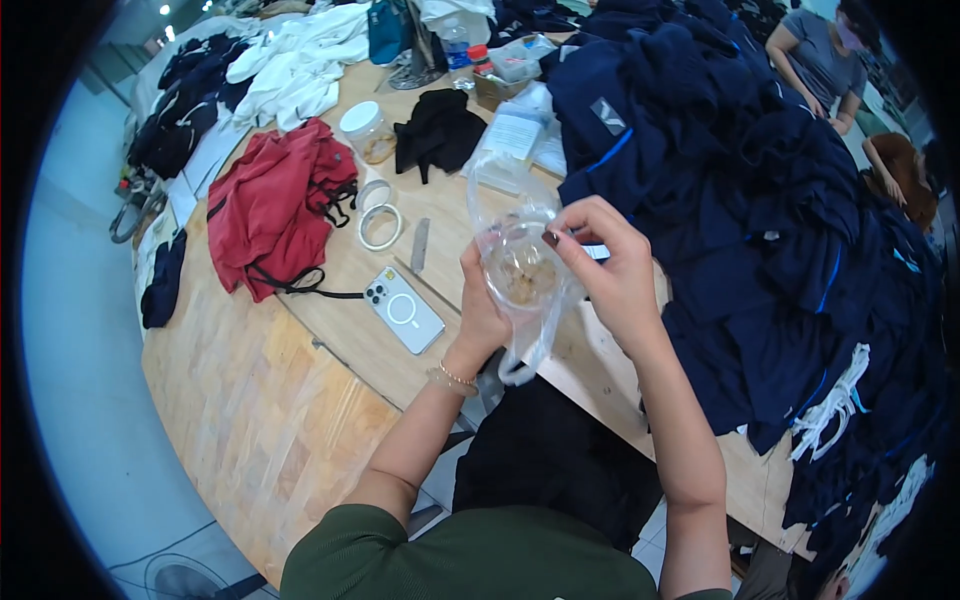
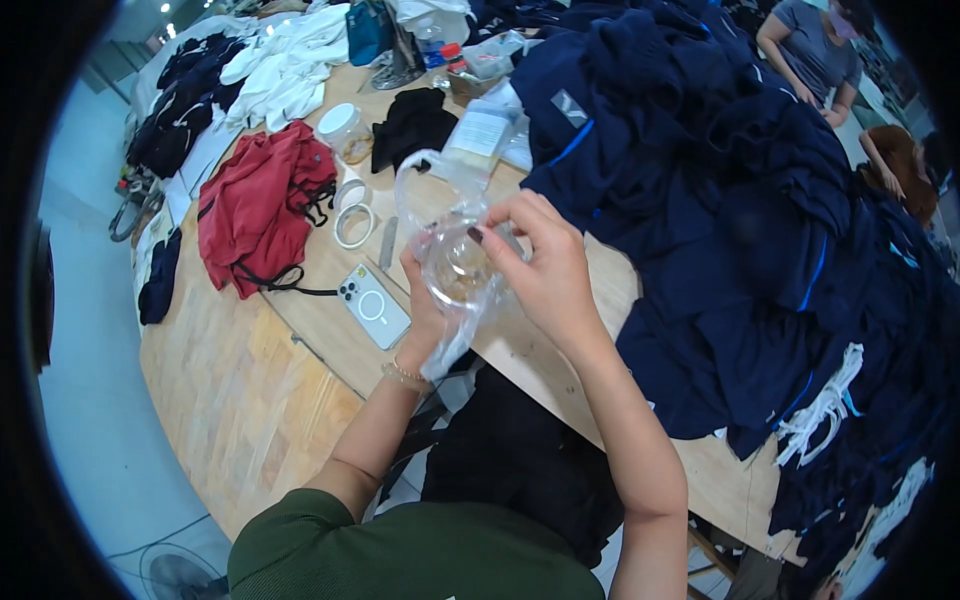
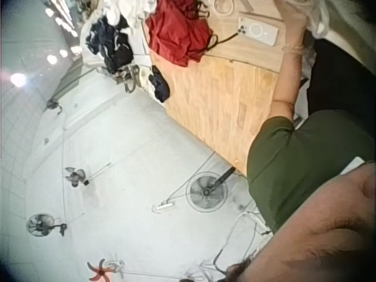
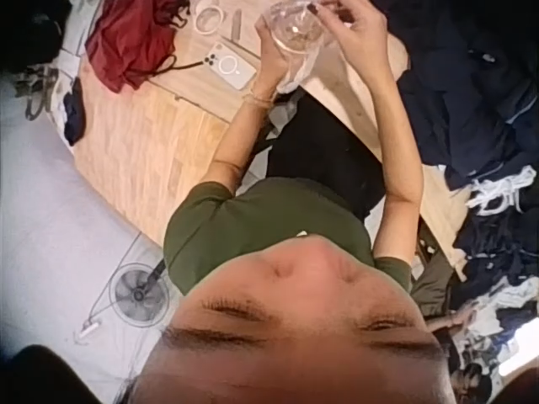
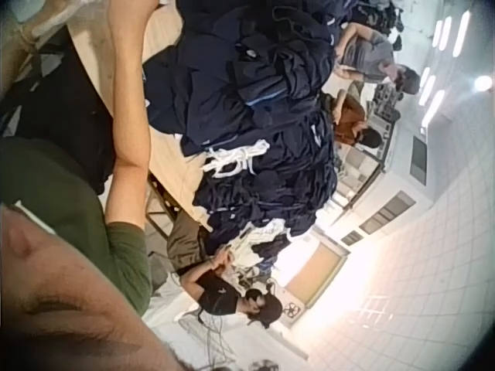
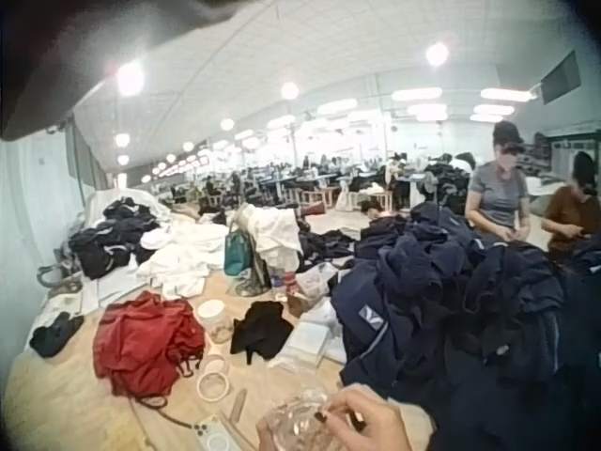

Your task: Trimming excess threads from navy blue clothing items using a pair of small thread snips.

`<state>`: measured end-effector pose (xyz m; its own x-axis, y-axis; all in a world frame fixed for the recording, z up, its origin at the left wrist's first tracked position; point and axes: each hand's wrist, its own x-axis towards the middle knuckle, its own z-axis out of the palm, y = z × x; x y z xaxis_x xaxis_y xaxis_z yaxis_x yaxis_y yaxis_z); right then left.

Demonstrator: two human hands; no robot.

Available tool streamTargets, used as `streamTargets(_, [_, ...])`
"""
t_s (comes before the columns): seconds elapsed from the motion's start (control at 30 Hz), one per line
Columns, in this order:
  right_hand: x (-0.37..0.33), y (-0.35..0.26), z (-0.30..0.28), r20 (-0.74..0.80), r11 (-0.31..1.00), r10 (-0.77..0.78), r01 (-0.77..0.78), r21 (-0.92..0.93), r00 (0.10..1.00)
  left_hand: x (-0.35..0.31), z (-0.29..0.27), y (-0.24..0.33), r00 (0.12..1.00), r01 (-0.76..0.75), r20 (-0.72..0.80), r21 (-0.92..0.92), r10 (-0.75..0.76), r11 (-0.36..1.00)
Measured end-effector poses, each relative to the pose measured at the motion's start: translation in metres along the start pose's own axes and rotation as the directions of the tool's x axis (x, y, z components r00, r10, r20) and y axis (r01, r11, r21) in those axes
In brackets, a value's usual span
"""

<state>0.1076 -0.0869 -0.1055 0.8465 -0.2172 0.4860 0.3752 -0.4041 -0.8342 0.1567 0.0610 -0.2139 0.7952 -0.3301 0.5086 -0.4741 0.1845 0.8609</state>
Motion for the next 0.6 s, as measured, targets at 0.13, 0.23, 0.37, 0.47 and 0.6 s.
streamTargets(0.13, [0.044,0.013,0.025,0.042,0.994,0.068,-0.071,0.083,0.997,0.043,-0.032,-0.013,0.997,-0.076,-0.016,0.196,0.08,0.978])
streamTargets(0.23, [0.075,0.03,0.043,0.07,0.984,0.152,-0.158,0.083,0.986,0.069,-0.051,-0.036,0.994,-0.101,-0.012,0.215,0.106,0.971])
streamTargets(0.37, [0.119,0.046,0.067,0.066,1.0,-0.005,0.006,-0.01,0.998,0.105,-0.071,-0.042,0.99,-0.106,-0.057,0.288,0.127,0.952])
streamTargets(0.47, [0.15,0.063,0.095,0.106,0.998,0.029,-0.035,0.057,0.994,0.125,-0.095,-0.055,0.99,-0.056,-0.105,0.335,0.097,0.941])
streamTargets(0.6, [0.178,0.082,0.125,0.163,0.98,0.086,-0.113,0.166,0.983,0.146,-0.117,-0.072,0.981,-0.027,-0.16,0.426,0.105,0.904])
